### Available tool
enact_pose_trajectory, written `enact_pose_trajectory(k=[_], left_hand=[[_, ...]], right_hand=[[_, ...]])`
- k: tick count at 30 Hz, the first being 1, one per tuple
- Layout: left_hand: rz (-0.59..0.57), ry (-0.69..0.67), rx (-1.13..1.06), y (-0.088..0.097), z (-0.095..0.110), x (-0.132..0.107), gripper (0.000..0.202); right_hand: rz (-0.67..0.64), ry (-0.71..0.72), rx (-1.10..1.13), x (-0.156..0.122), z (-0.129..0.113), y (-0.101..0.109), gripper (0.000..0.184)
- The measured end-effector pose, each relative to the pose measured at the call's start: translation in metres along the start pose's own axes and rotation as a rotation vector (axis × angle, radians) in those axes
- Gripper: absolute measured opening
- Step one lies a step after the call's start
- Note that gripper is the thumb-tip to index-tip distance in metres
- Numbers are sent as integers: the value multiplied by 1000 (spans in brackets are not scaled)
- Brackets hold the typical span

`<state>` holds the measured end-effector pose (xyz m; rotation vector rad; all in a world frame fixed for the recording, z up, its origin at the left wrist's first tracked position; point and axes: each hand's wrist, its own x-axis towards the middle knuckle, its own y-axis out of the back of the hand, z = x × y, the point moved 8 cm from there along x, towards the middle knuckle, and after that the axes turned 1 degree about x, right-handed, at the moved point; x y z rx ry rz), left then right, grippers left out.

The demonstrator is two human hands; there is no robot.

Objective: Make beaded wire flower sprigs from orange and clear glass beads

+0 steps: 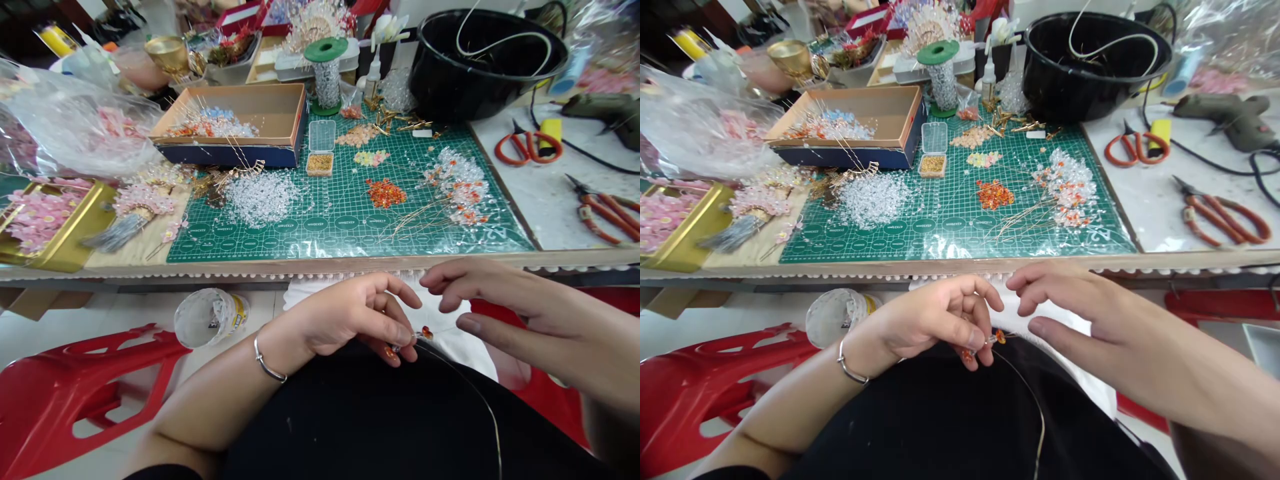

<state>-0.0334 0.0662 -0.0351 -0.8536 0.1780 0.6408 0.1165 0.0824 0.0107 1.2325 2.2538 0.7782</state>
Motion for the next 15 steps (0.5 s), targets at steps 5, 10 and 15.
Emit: enact_pose_trajectory(k=[5,10,15], left_hand=[[2,1,11,0,-1,1,37],[-14,3,5,0,-2,3,37],[13,-7,-34,2,1,2,39]], right_hand=[[-13,-21,9,-1,-8,0,30],[-28,129,-43,5,-32,-7,19],[62,196,-75,8,-30,-2,11]])
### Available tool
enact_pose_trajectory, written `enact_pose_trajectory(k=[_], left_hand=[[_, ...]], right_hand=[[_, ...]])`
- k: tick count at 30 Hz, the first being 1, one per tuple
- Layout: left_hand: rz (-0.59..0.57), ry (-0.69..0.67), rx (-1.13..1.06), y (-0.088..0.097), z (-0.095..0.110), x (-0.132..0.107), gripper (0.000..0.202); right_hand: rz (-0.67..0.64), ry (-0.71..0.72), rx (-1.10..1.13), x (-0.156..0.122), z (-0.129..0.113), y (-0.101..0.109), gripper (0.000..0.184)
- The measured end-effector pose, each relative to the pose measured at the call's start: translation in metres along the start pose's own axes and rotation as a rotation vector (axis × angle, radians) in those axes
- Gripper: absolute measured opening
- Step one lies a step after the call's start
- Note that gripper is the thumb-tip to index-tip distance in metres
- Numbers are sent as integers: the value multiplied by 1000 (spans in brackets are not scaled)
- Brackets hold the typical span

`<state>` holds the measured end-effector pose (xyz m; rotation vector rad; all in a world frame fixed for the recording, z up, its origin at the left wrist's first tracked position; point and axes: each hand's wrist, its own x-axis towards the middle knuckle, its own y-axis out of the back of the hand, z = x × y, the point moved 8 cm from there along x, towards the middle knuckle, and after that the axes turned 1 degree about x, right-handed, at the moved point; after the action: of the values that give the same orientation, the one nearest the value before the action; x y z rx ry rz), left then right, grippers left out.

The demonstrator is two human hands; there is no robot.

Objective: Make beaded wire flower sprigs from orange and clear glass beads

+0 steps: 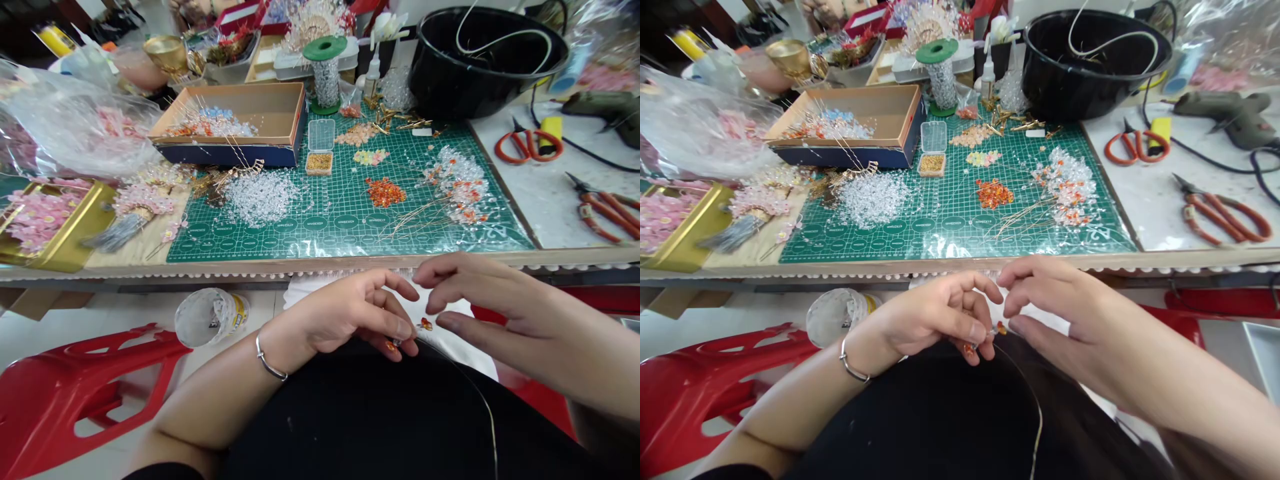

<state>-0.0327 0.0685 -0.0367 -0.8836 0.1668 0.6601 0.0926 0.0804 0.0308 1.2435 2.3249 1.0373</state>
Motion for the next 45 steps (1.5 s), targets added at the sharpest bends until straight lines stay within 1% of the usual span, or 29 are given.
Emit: enact_pose_trajectory(k=[2,5,8,10,12,14,15,17,19,21,23,27,30,34,40,45], left_hand=[[25,-13,-14,2,2,-1,41],[45,-22,-22,5,3,0,42],[52,-23,-28,4,4,0,41],[75,-36,-31,5,6,1,41],[135,-72,-31,8,12,3,41],[218,-137,-43,11,20,4,41],[256,-175,-56,12,25,5,40],[314,-244,-83,13,34,8,39],[358,-298,-110,11,41,12,39],[403,-343,-138,11,45,14,40],[431,-383,-172,11,48,14,42],[446,-422,-214,12,49,14,43],[459,-440,-238,13,48,14,40],[465,-464,-246,14,49,13,43],[444,-463,-231,15,48,15,46],[480,-466,-156,19,49,14,42]], right_hand=[[35,-14,-39,-1,6,4,12],[41,-23,-82,0,9,6,15],[27,32,-96,2,3,4,19],[42,62,-127,4,-4,5,18],[128,68,-240,5,-12,12,18],[265,90,-394,3,-26,21,21],[313,113,-459,3,-35,22,21],[336,170,-548,5,-51,15,15],[291,207,-654,11,-59,-1,12],[290,203,-774,19,-58,-14,12],[318,190,-843,25,-51,-20,15],[362,166,-869,29,-37,-21,25],[373,161,-864,28,-34,-20,29],[379,140,-863,31,-34,-20,30],[393,113,-872,32,-37,-17,29],[394,91,-854,32,-39,-16,26]])
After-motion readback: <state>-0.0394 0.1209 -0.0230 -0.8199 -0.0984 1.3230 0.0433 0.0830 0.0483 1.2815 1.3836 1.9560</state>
